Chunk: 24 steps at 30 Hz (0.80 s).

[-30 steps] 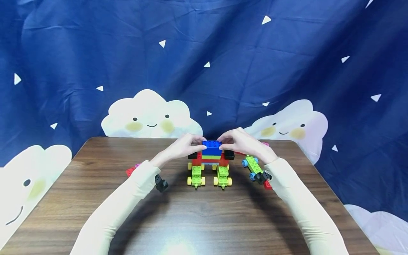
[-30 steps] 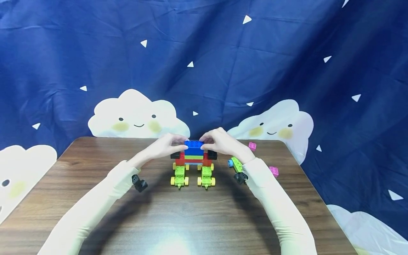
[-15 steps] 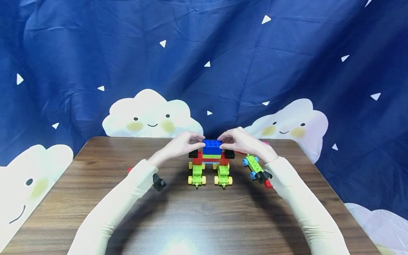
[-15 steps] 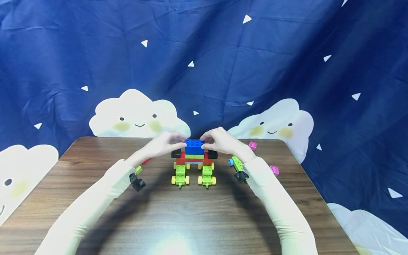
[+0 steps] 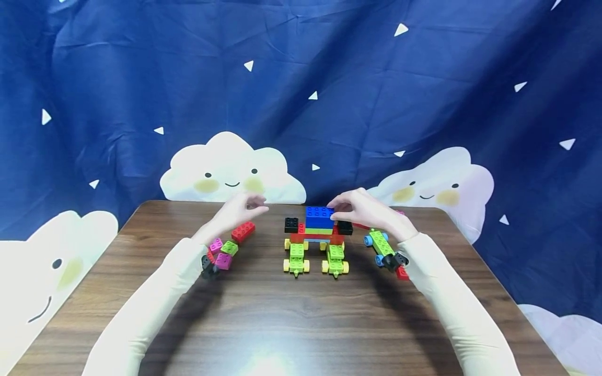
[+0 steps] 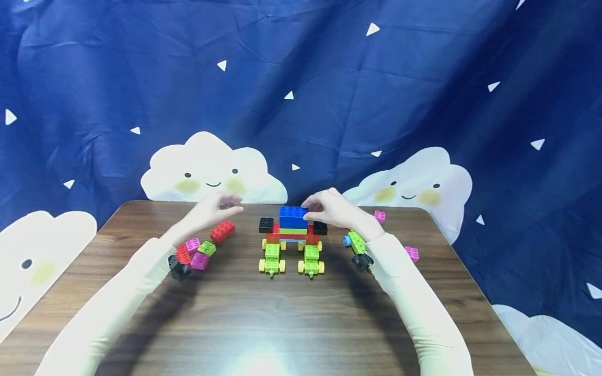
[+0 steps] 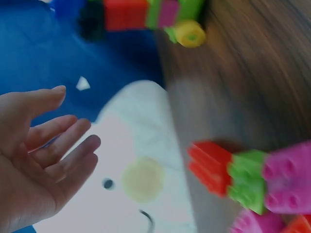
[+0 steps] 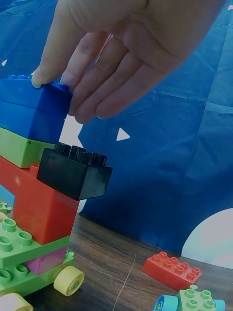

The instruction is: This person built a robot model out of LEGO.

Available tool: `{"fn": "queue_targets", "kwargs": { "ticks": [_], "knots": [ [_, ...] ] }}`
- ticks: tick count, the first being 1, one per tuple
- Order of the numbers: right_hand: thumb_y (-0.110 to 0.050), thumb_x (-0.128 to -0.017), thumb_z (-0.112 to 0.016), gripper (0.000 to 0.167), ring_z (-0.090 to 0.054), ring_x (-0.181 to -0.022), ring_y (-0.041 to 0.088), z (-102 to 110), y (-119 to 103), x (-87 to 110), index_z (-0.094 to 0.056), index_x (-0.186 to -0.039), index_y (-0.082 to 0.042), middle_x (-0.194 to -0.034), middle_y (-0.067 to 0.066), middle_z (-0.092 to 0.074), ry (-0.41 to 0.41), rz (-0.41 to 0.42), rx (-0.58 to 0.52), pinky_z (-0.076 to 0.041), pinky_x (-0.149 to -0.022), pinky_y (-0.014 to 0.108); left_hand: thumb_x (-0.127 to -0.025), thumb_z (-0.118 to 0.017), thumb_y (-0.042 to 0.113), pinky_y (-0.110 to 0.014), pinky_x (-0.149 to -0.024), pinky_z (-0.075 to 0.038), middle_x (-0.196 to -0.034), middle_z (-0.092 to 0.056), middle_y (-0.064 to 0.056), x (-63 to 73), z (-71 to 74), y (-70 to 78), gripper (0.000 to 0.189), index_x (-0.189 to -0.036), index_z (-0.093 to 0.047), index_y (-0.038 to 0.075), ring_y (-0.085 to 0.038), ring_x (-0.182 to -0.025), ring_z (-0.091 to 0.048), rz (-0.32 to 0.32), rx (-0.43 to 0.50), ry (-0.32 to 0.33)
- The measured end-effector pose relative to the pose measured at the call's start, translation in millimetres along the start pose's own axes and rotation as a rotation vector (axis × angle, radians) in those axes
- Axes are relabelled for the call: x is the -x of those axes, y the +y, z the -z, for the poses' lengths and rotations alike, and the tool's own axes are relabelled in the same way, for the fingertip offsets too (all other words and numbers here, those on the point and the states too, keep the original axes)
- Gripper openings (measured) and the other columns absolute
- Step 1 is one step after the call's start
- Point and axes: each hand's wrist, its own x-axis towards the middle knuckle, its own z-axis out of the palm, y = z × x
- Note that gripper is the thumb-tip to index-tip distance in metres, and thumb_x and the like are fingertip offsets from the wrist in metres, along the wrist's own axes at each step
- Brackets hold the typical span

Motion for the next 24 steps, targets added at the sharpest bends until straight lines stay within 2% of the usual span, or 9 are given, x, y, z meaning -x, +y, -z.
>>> {"fn": "queue_targets", "kwargs": {
  "ticks": [5,7,11,14,16,21,24],
  "knots": [
    [-0.018,-0.089,-0.074,0.031,-0.073,-0.094,0.022,0,2,0.4,-0.072,-0.115,-0.002,-0.111,0.013,-0.075,0.0,0.009,0.013,-0.059,-0.088,0.04,-0.09,-0.073,0.024,-0.05,-0.099,-0.053,-0.12,-0.069,-0.023,2.4,-4.2,-29.6,0.042,-0.121,-0.065,-0.003,-0.036,-0.111,-0.067,0.053,-0.071,-0.003],
    [-0.018,-0.089,-0.073,0.031,-0.073,-0.094,0.021,-1,3,0.1,-0.072,-0.116,-0.002,-0.111,0.014,-0.075,-0.002,0.014,0.019,-0.059,-0.088,0.04,-0.088,-0.075,0.023,-0.05,-0.098,-0.053,-0.117,-0.07,-0.025,2.7,-8.1,-41.7,0.043,-0.119,-0.065,-0.005,-0.037,-0.109,-0.067,0.072,-0.13,-0.008],
    [-0.018,-0.09,-0.073,0.031,-0.072,-0.095,0.022,0,2,0.5,-0.072,-0.116,-0.003,-0.112,0.013,-0.075,-0.005,0.011,0.015,-0.059,-0.089,0.04,-0.084,-0.078,0.024,-0.049,-0.095,-0.053,-0.113,-0.07,-0.026,2.7,-15.5,-57.4,0.047,-0.114,-0.064,-0.009,-0.038,-0.105,-0.066,0.124,-0.267,-0.082],
    [-0.019,-0.089,-0.073,0.03,-0.072,-0.096,0.022,1,0,1.0,-0.072,-0.115,-0.003,-0.112,0.013,-0.075,0.003,0.01,0.014,-0.059,-0.089,0.04,-0.082,-0.08,0.024,-0.048,-0.095,-0.054,-0.114,-0.068,-0.026,1.5,-19.6,-62.1,0.051,-0.115,-0.062,-0.01,-0.037,-0.104,-0.065,0.166,-0.333,-0.151],
    [-0.019,-0.089,-0.074,0.03,-0.071,-0.096,0.021,1,0,1.1,-0.073,-0.115,-0.004,-0.111,0.012,-0.075,0.009,0.011,0.02,-0.059,-0.089,0.04,-0.08,-0.081,0.023,-0.047,-0.093,-0.054,-0.114,-0.068,-0.026,0.1,-21.7,-63.6,0.053,-0.116,-0.062,-0.01,-0.034,-0.101,-0.065,0.185,-0.35,-0.169],
    [-0.02,-0.09,-0.073,0.029,-0.071,-0.096,0.02,0,2,1.2,-0.073,-0.115,-0.004,-0.111,0.011,-0.075,0.009,0.014,0.031,-0.059,-0.088,0.04,-0.077,-0.083,0.021,-0.038,-0.076,-0.053,-0.096,-0.068,-0.019,-2.8,-26.1,-65.2,0.042,-0.104,-0.065,-0.007,-0.024,-0.08,-0.059,0.199,-0.385,-0.158],
    [-0.02,-0.09,-0.073,0.03,-0.071,-0.096,0.02,0,2,0.6,-0.073,-0.115,-0.004,-0.112,0.012,-0.075,0.004,0.015,0.034,-0.059,-0.088,0.04,-0.077,-0.083,0.02,-0.035,-0.071,-0.05,-0.091,-0.068,-0.015,-3.6,-27.8,-65.4,0.037,-0.099,-0.066,-0.004,-0.022,-0.076,-0.056,0.223,-0.397,-0.146]
  ]
}}
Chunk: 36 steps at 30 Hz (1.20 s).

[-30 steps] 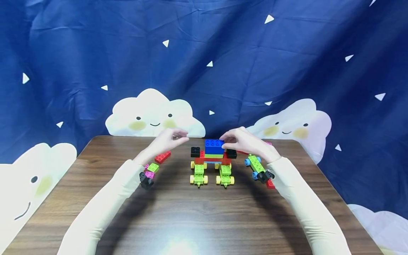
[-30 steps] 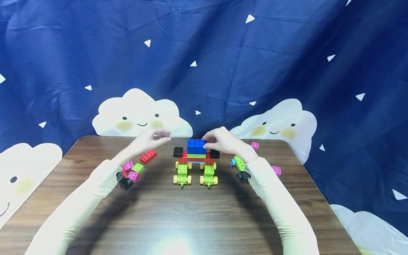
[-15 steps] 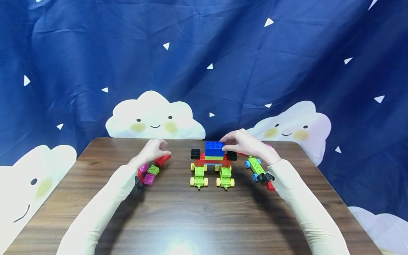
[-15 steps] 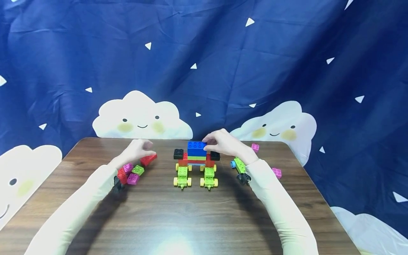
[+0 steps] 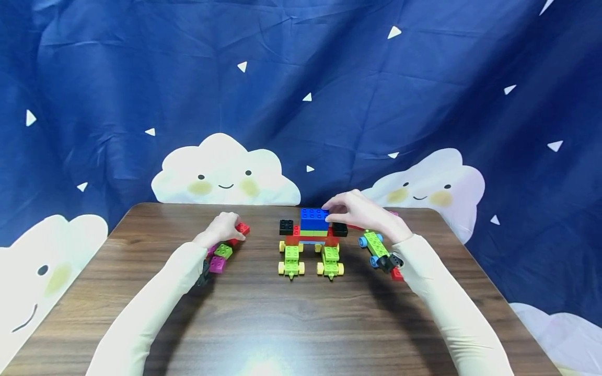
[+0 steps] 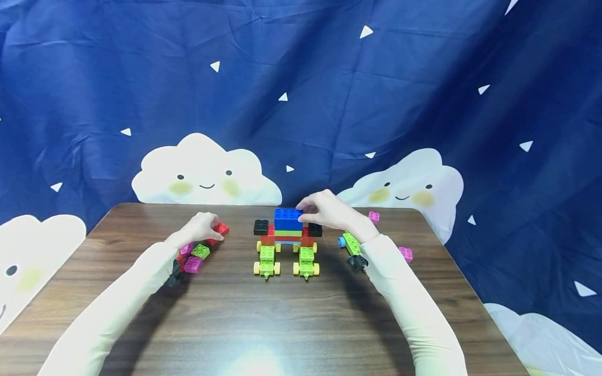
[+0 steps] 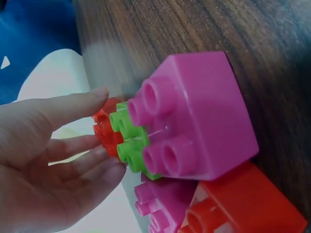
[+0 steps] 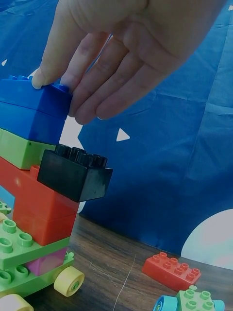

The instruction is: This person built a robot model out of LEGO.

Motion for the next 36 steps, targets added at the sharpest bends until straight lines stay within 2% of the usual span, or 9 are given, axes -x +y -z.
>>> {"fn": "queue_targets", "kwargs": {
  "ticks": [3,8,11,14,18,22,25,29,36],
  "knots": [
    [-0.02,-0.09,-0.073,0.03,-0.072,-0.095,0.02,0,-1,-1.2,-0.072,-0.115,-0.003,-0.112,0.012,-0.075,-0.006,0.001,-0.007,-0.059,-0.088,0.04,-0.075,-0.084,0.021,-0.037,-0.065,-0.049,-0.087,-0.066,-0.014,0.9,0.7,0.8,0.033,-0.092,-0.066,-0.001,-0.024,-0.074,-0.055,0.041,-0.032,0.017],
    [-0.019,-0.089,-0.073,0.032,-0.073,-0.096,0.022,0,-3,-2.8,-0.071,-0.117,-0.002,-0.113,0.014,-0.074,-0.015,-0.003,-0.017,-0.059,-0.09,0.04,-0.072,-0.086,0.023,-0.045,-0.064,-0.051,-0.089,-0.068,-0.017,3.1,2.6,3.4,0.035,-0.087,-0.064,0.001,-0.029,-0.076,-0.059,0.113,-0.057,0.057],
    [-0.019,-0.089,-0.073,0.033,-0.073,-0.096,0.023,0,-4,-2.6,-0.071,-0.117,-0.002,-0.114,0.014,-0.074,-0.025,-0.01,-0.023,-0.059,-0.09,0.04,-0.072,-0.086,0.022,-0.047,-0.066,-0.053,-0.092,-0.069,-0.019,3.9,2.7,4.0,0.035,-0.088,-0.064,0.0,-0.031,-0.078,-0.061,0.123,-0.052,0.06],
    [-0.019,-0.09,-0.073,0.033,-0.073,-0.096,0.023,0,-4,-2.0,-0.071,-0.118,-0.002,-0.114,0.014,-0.074,-0.032,-0.013,-0.029,-0.058,-0.091,0.041,-0.073,-0.084,0.019,-0.043,-0.063,-0.051,-0.089,-0.068,-0.018,4.1,3.5,4.8,0.031,-0.088,-0.066,0.0,-0.029,-0.076,-0.06,0.111,-0.038,0.056],
    [-0.019,-0.09,-0.073,0.033,-0.073,-0.096,0.023,0,-4,-0.9,-0.071,-0.118,-0.002,-0.114,0.014,-0.074,-0.03,-0.013,-0.023,-0.059,-0.091,0.04,-0.075,-0.083,0.015,-0.036,-0.062,-0.047,-0.085,-0.069,-0.014,4.8,9.2,8.7,0.025,-0.09,-0.071,-0.001,-0.024,-0.071,-0.056,0.071,0.017,0.06],
    [-0.019,-0.089,-0.073,0.032,-0.072,-0.095,0.022,0,-3,0.3,-0.071,-0.117,-0.002,-0.113,0.014,-0.074,-0.023,-0.013,-0.014,-0.059,-0.089,0.04,-0.077,-0.081,0.012,-0.04,-0.074,-0.054,-0.094,-0.073,-0.017,7.3,22.7,18.4,0.028,-0.098,-0.072,-0.003,-0.025,-0.078,-0.063,-0.005,0.094,0.08],
    [-0.018,-0.089,-0.073,0.032,-0.073,-0.095,0.022,0,-1,0.7,-0.071,-0.116,-0.002,-0.113,0.014,-0.074,-0.013,-0.009,-0.02,-0.059,-0.088,0.04,-0.079,-0.08,0.011,-0.045,-0.086,-0.056,-0.103,-0.074,-0.022,8.4,36.1,28.9,0.033,-0.106,-0.071,-0.006,-0.031,-0.091,-0.069,-0.071,0.159,0.084],
    [-0.017,-0.089,-0.074,0.032,-0.073,-0.095,0.023,0,0,0.5,-0.071,-0.116,-0.001,-0.112,0.015,-0.074,-0.005,-0.005,-0.034,-0.059,-0.089,0.041,-0.081,-0.079,0.012,-0.045,-0.09,-0.056,-0.109,-0.072,-0.022,10.6,56.5,46.6,0.037,-0.113,-0.069,-0.005,-0.033,-0.103,-0.068,-0.12,0.244,0.06],
    [-0.018,-0.089,-0.073,0.032,-0.073,-0.096,0.023,0,0,0.7,-0.071,-0.117,-0.002,-0.113,0.014,-0.074,-0.012,-0.013,-0.046,-0.059,-0.09,0.041,-0.081,-0.08,0.015,-0.044,-0.093,-0.054,-0.11,-0.073,-0.02,15.9,81.5,76.9,0.039,-0.115,-0.07,-0.002,-0.032,-0.103,-0.068,-0.211,0.275,0.049]
  ]
}}
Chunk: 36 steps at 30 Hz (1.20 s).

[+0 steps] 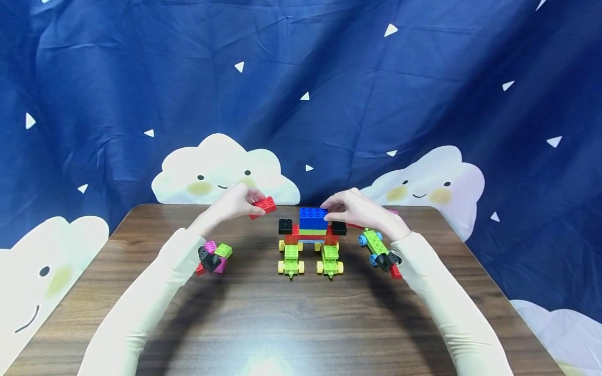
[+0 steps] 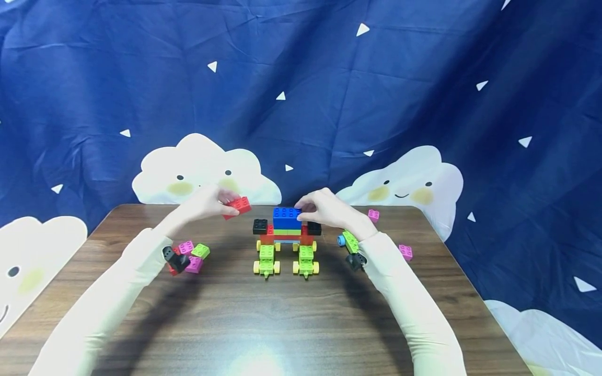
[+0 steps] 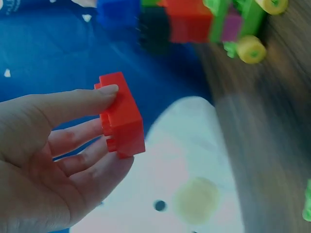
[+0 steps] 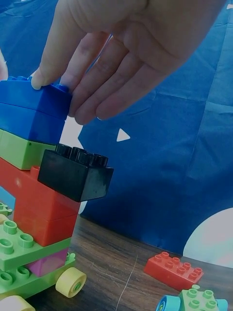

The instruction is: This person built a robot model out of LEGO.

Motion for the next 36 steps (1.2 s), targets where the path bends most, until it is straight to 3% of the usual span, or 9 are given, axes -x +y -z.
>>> {"fn": "queue_targets", "kwargs": {
  "ticks": [9,16,26,36],
  "knots": [
    [-0.018,-0.089,-0.073,0.032,-0.073,-0.098,0.024,0,-1,2.0,-0.071,-0.117,-0.002,-0.114,0.014,-0.074,0.005,-0.02,-0.008,-0.058,-0.09,0.041,-0.082,-0.079,0.016,-0.042,-0.095,-0.055,-0.114,-0.072,-0.016,-3.3,8.7,45.3,0.04,-0.119,-0.069,0.003,-0.031,-0.106,-0.065,-0.077,0.034,-0.052],
    [-0.019,-0.089,-0.074,0.031,-0.073,-0.096,0.021,0,0,2.8,-0.072,-0.115,-0.003,-0.112,0.013,-0.075,0.025,-0.02,0.0,-0.059,-0.088,0.04,-0.083,-0.079,0.02,-0.037,-0.09,-0.058,-0.115,-0.073,-0.011,-10.3,4.7,64.9,0.04,-0.12,-0.07,0.009,-0.027,-0.105,-0.067,-0.167,-0.019,-0.073],
    [-0.02,-0.089,-0.074,0.031,-0.072,-0.097,0.021,-1,0,1.2,-0.072,-0.115,-0.004,-0.112,0.012,-0.075,0.026,-0.038,-0.011,-0.059,-0.089,0.041,-0.083,-0.08,0.02,-0.033,-0.085,-0.059,-0.112,-0.073,-0.014,-19.5,-14.1,69.1,0.037,-0.114,-0.072,0.004,-0.026,-0.099,-0.068,-0.248,-0.016,-0.098],
    [-0.02,-0.089,-0.074,0.032,-0.072,-0.096,0.022,0,-1,0.3,-0.072,-0.117,-0.004,-0.113,0.012,-0.075,0.01,-0.04,-0.018,-0.059,-0.088,0.039,-0.083,-0.08,0.022,-0.031,-0.085,-0.059,-0.11,-0.074,-0.011,-22.2,-22.6,66.9,0.037,-0.115,-0.073,0.005,-0.025,-0.098,-0.068,-0.231,-0.02,-0.102]
  ]
}}
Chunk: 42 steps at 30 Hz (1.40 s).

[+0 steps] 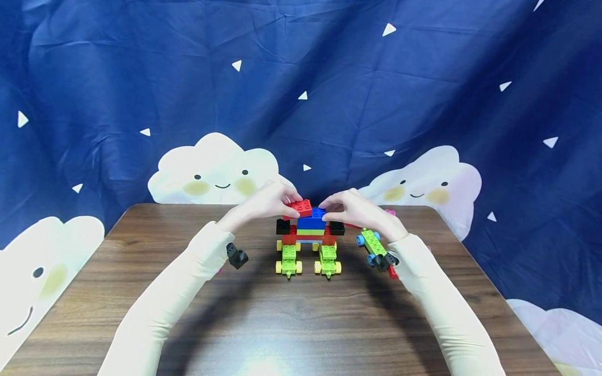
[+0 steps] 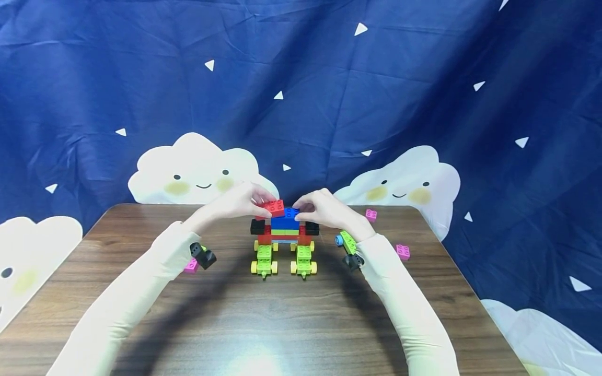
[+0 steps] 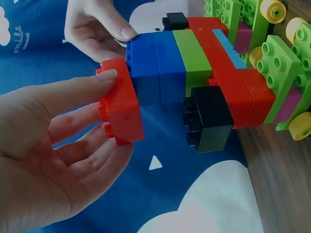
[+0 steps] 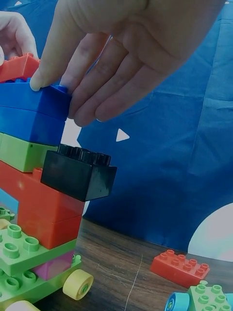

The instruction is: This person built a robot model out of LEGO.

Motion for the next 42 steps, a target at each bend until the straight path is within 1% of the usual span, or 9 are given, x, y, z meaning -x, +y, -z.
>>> {"fn": "queue_targets", "kwargs": {
  "ticks": [6,10,14,23,26,31,37,40,42],
  "knots": [
    [-0.02,-0.089,-0.074,0.033,-0.072,-0.093,0.021,1,-1,0.4,-0.072,-0.117,-0.004,-0.113,0.013,-0.075,-0.001,-0.003,-0.001,-0.06,-0.086,0.038,-0.084,-0.079,0.022,-0.03,-0.084,-0.058,-0.108,-0.075,-0.011,-0.3,-0.9,2.5,0.035,-0.115,-0.074,0.006,-0.023,-0.095,-0.068,-0.006,-0.041,0.009],
    [-0.02,-0.089,-0.074,0.033,-0.072,-0.093,0.02,0,-2,0.7,-0.072,-0.117,-0.004,-0.113,0.013,-0.075,-0.005,-0.006,0.0,-0.06,-0.086,0.038,-0.084,-0.078,0.021,-0.031,-0.083,-0.056,-0.108,-0.075,-0.01,-0.1,-2.3,4.1,0.033,-0.113,-0.075,0.006,-0.023,-0.096,-0.064,-0.014,-0.076,0.023],
    [-0.021,-0.09,-0.073,0.033,-0.072,-0.094,0.021,0,-2,1.0,-0.071,-0.117,-0.004,-0.114,0.012,-0.075,-0.008,-0.002,0.003,-0.06,-0.087,0.038,-0.084,-0.077,0.019,-0.032,-0.084,-0.055,-0.11,-0.075,-0.011,-1.2,-3.8,4.6,0.031,-0.112,-0.075,0.005,-0.023,-0.098,-0.062,-0.02,-0.093,0.032],
    [-0.021,-0.09,-0.073,0.033,-0.072,-0.093,0.02,-1,0,0.0,-0.072,-0.118,-0.004,-0.112,0.012,-0.075,-0.012,0.012,0.007,-0.06,-0.087,0.037,-0.084,-0.076,0.019,-0.031,-0.08,-0.054,-0.11,-0.075,-0.012,-1.2,-4.5,4.1,0.033,-0.114,-0.074,0.005,-0.024,-0.098,-0.061,-0.037,-0.118,0.025],
    [-0.021,-0.09,-0.073,0.033,-0.072,-0.093,0.02,-1,1,-0.6,-0.072,-0.118,-0.004,-0.112,0.012,-0.075,-0.01,0.016,0.014,-0.06,-0.086,0.037,-0.084,-0.077,0.019,-0.03,-0.079,-0.053,-0.109,-0.076,-0.011,-1.3,-4.0,4.8,0.034,-0.115,-0.074,0.006,-0.023,-0.097,-0.06,-0.048,-0.13,0.025],
    [-0.021,-0.09,-0.073,0.033,-0.073,-0.094,0.022,1,1,-1.1,-0.072,-0.118,-0.004,-0.113,0.013,-0.075,-0.007,0.021,0.02,-0.06,-0.086,0.037,-0.083,-0.078,0.018,-0.031,-0.08,-0.052,-0.108,-0.076,-0.011,-1.7,-1.8,5.2,0.033,-0.114,-0.075,0.006,-0.023,-0.098,-0.061,-0.079,-0.158,0.027],
    [-0.021,-0.089,-0.073,0.032,-0.072,-0.092,0.019,0,2,-1.2,-0.072,-0.117,-0.004,-0.112,0.012,-0.075,-0.001,0.025,0.028,-0.06,-0.085,0.037,-0.083,-0.076,0.018,-0.034,-0.085,-0.052,-0.11,-0.076,-0.012,-2.8,-0.4,8.6,0.033,-0.114,-0.075,0.005,-0.025,-0.1,-0.063,-0.078,-0.171,0.007],
    [-0.021,-0.089,-0.074,0.031,-0.071,-0.089,0.018,-1,2,-1.3,-0.073,-0.115,-0.004,-0.11,0.012,-0.076,0.006,0.032,0.035,-0.06,-0.084,0.037,-0.084,-0.075,0.017,-0.034,-0.084,-0.053,-0.111,-0.076,-0.012,-4.5,-0.6,10.3,0.033,-0.115,-0.074,0.005,-0.025,-0.099,-0.063,-0.078,-0.176,-0.007],
    [-0.021,-0.089,-0.073,0.031,-0.071,-0.089,0.018,-1,2,-1.3,-0.073,-0.115,-0.004,-0.109,0.012,-0.076,0.005,0.035,0.034,-0.06,-0.084,0.037,-0.084,-0.074,0.017,-0.033,-0.082,-0.054,-0.11,-0.076,-0.013,-5.6,-1.0,10.4,0.033,-0.114,-0.074,0.005,-0.026,-0.098,-0.064,-0.081,-0.179,-0.012]
  ]
}}
